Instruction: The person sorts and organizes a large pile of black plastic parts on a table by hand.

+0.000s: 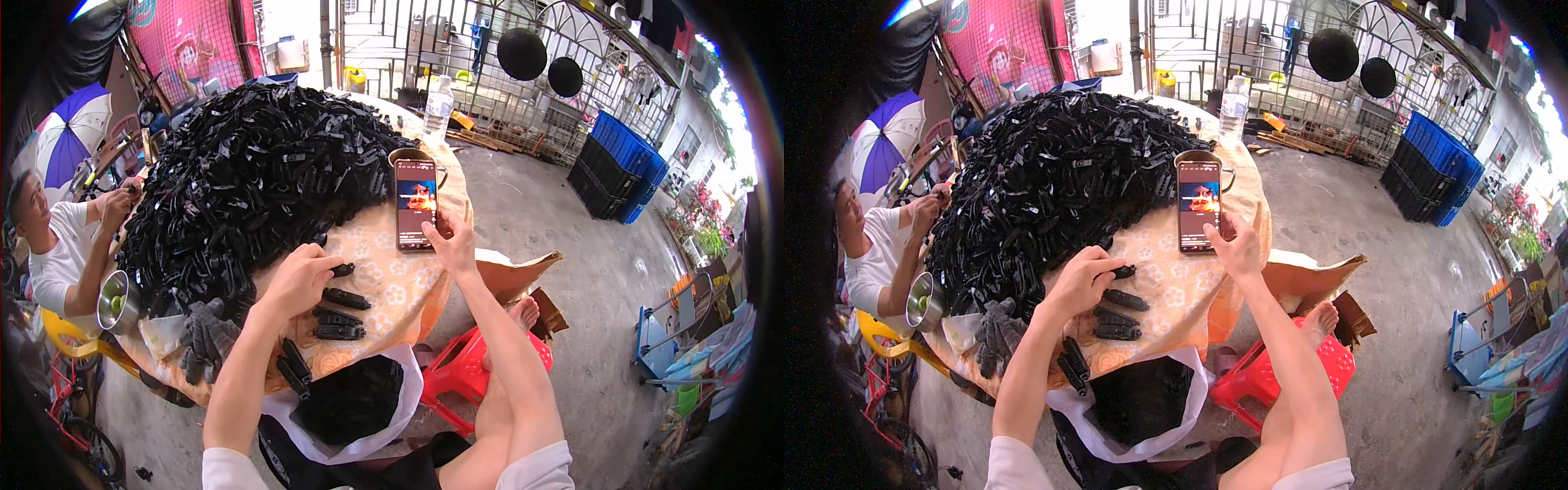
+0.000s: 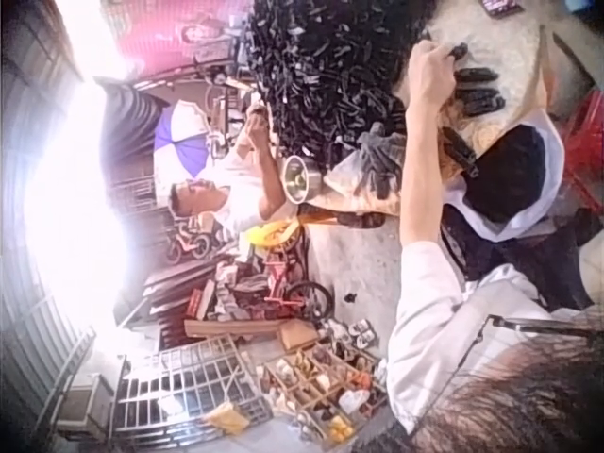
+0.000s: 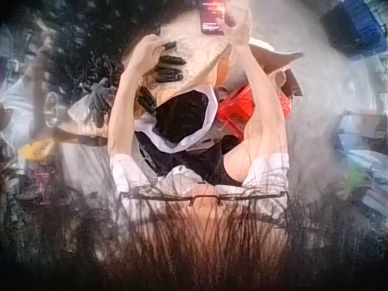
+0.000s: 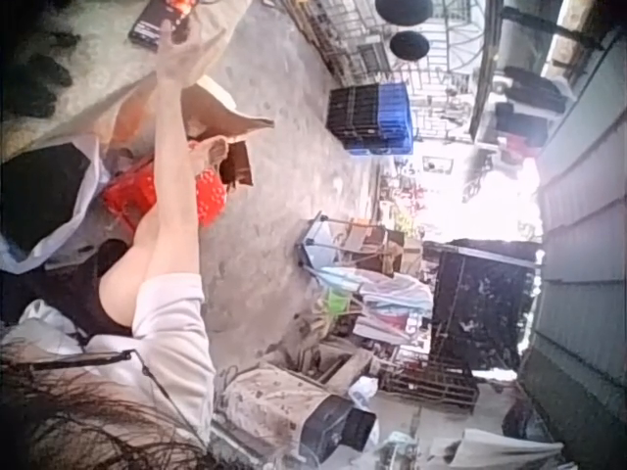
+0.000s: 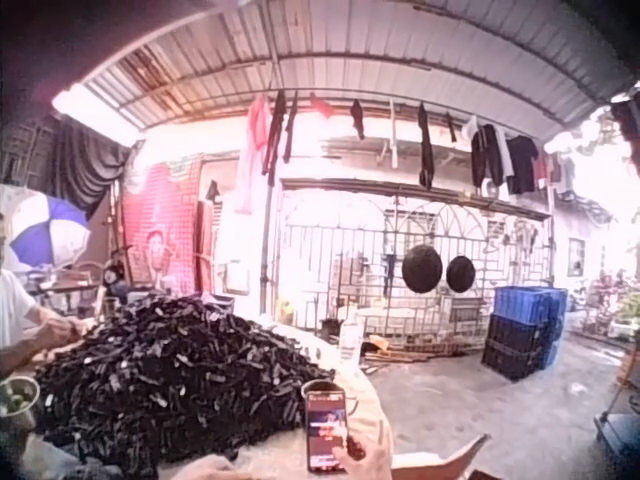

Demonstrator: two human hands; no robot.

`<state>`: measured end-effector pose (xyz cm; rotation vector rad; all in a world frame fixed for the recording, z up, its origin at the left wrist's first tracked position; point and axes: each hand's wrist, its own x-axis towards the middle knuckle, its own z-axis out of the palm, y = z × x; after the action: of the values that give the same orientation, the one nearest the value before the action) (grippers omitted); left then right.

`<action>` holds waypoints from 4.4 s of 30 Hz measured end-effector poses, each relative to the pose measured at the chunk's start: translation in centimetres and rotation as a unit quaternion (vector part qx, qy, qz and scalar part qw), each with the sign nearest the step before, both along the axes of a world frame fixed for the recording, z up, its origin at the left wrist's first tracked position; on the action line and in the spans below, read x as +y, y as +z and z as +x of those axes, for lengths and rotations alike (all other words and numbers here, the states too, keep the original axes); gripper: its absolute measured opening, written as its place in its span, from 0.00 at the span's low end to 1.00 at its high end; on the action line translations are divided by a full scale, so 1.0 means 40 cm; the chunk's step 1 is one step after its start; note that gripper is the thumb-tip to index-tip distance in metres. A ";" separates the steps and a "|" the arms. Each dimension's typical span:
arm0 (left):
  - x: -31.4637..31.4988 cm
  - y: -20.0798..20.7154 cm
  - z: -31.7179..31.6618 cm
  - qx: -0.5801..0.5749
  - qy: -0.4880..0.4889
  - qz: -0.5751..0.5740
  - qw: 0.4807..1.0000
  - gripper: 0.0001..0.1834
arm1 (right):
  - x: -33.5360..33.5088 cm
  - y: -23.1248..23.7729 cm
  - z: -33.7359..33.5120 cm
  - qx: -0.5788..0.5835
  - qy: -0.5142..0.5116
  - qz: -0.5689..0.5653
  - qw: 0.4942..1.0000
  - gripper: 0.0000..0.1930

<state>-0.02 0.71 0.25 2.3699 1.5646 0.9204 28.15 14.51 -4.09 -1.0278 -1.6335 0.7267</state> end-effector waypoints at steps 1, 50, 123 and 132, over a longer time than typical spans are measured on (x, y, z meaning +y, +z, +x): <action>0.000 0.001 0.000 0.000 0.000 0.001 1.000 0.14 | 0.005 -0.004 -0.002 0.021 -0.001 0.001 1.000 0.16; -0.310 -0.009 0.182 0.175 0.235 0.011 0.956 0.40 | 0.036 -0.013 0.025 0.084 0.050 -0.039 0.994 0.18; -0.189 0.028 -0.161 0.123 0.279 0.160 0.939 0.07 | -0.501 0.084 -0.237 -0.326 0.242 0.235 0.883 0.28; -0.208 0.116 -0.049 -0.113 0.258 0.125 0.951 0.06 | -0.530 0.110 -0.213 -0.362 0.259 0.230 0.865 0.28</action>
<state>-2.00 -7.62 4.90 1.9183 2.1151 1.5107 19.63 -6.69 0.32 -0.5135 -2.6414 0.2319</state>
